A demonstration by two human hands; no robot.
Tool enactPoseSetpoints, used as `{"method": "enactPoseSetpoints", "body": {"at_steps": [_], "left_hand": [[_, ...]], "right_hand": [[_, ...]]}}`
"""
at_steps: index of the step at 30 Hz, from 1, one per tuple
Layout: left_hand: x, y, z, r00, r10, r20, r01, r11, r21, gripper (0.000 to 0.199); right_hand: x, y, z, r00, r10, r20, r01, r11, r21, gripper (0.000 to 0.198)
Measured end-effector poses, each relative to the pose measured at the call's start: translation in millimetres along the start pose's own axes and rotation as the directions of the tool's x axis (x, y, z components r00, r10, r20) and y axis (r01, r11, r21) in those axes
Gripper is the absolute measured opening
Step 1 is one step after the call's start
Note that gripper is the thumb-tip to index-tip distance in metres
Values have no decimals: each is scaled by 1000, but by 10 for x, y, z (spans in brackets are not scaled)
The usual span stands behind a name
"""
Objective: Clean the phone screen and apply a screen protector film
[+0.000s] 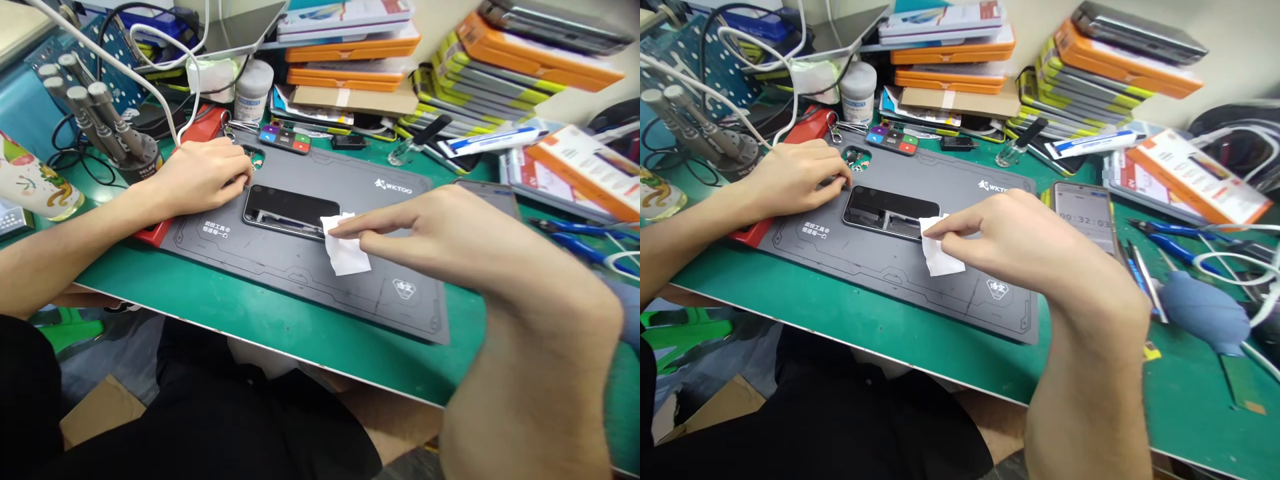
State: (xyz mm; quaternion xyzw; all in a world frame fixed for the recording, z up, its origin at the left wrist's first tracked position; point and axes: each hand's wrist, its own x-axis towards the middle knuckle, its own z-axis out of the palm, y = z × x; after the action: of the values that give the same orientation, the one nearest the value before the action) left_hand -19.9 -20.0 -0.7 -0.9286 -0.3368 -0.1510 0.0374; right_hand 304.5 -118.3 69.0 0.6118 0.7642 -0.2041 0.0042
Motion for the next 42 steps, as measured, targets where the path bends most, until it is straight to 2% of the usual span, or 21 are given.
{"method": "enactPoseSetpoints", "body": {"at_steps": [2,7,14,20,22,26,29,36,42], "left_hand": [[2,8,-6,1000,-9,8,9,1000,-7,35],[7,24,-21,999,-31,34,32,999,-14,37],[9,56,-58,998,-38,51,39,999,-12,38],[3,48,-21,998,-41,39,42,999,-20,36],[2,46,-13,999,-35,37,36,999,-20,37],[-2,51,-9,999,-36,27,38,999,-40,36],[-3,54,-2,999,-47,21,48,998,-51,34],[3,55,4,999,-37,23,38,998,-46,35],[5,62,19,999,-34,28,35,999,-38,36]], "right_hand": [[6,-5,42,999,-22,-26,21,999,-43,33],[27,29,155,978,-178,-109,174,984,-50,33],[52,132,180,951,-267,-153,254,962,-101,34],[76,104,311,865,-421,-272,385,905,-179,34],[105,55,363,837,-473,-274,441,880,-173,34],[162,-66,471,747,-590,-306,571,806,-159,36],[189,-158,561,685,-646,-337,616,761,-205,37],[219,-250,638,630,-703,-330,623,711,-326,34],[186,-257,639,614,-720,-323,628,694,-352,34]]}}
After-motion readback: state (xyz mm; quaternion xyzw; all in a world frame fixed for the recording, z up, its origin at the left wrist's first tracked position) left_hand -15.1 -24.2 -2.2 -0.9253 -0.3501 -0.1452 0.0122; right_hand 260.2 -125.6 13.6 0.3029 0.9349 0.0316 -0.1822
